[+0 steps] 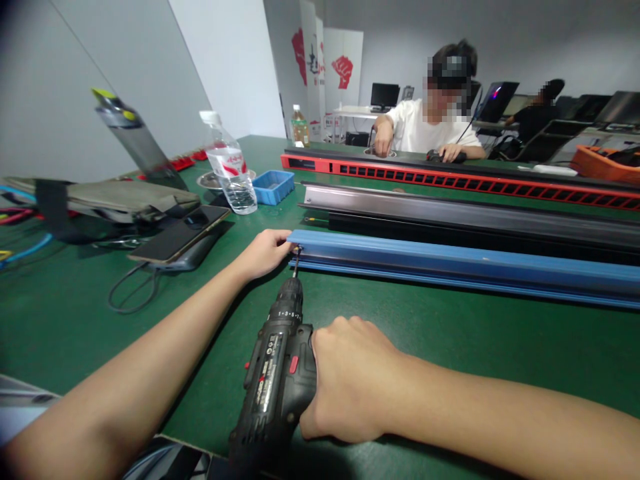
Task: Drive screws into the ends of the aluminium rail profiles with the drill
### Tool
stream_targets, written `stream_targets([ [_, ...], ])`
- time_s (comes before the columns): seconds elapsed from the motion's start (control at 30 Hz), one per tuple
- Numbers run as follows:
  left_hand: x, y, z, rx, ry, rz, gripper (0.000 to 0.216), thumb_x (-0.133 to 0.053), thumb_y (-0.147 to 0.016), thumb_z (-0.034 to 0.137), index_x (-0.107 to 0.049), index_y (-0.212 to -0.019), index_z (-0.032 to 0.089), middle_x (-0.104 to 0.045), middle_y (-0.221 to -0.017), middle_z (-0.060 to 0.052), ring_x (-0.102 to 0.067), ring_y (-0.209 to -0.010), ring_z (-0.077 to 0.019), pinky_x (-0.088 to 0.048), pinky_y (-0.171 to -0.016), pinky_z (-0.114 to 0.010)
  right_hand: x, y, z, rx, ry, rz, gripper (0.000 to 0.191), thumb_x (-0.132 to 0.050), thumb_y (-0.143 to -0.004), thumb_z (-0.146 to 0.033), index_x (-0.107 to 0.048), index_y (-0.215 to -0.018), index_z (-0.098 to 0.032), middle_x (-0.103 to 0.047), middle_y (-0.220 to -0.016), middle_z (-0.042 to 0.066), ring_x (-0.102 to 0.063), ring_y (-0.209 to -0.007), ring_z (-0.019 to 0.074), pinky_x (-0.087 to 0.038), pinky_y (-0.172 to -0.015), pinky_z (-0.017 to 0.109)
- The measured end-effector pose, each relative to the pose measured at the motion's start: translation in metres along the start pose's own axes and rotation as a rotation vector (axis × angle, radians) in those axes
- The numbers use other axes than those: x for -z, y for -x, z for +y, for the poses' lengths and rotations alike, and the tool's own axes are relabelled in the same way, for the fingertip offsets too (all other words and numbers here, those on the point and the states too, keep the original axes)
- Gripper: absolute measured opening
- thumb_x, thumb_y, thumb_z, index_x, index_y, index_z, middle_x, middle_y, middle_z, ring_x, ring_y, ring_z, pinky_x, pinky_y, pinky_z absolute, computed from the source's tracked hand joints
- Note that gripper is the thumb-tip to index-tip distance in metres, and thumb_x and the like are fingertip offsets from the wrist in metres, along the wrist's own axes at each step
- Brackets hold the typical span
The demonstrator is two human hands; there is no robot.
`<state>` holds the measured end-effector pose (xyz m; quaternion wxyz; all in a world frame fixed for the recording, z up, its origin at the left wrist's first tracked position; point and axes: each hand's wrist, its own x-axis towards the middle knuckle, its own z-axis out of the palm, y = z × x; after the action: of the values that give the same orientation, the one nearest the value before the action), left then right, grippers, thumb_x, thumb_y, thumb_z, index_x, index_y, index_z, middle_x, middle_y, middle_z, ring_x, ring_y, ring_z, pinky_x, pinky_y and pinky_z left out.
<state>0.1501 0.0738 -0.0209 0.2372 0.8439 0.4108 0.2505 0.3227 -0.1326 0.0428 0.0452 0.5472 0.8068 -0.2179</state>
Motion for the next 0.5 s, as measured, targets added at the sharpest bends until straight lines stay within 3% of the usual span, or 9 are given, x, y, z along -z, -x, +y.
stream_targets([
  [0.5, 0.0006, -0.0002, 0.0005, 0.004, 0.001, -0.01, 0.031, -0.043, -0.084, 0.033, -0.064, -0.072, 0.015, -0.065, -0.071, -0.002, -0.056, -0.072, -0.0163, -0.042, -0.069, -0.024, 0.0006, 0.0002, -0.0014, -0.026, 0.013, -0.037, 0.03, -0.069, -0.06, -0.048, -0.071, -0.073, -0.021, -0.069, -0.063, 0.006, -0.064, -0.055, 0.0241, -0.034, -0.045, 0.028],
])
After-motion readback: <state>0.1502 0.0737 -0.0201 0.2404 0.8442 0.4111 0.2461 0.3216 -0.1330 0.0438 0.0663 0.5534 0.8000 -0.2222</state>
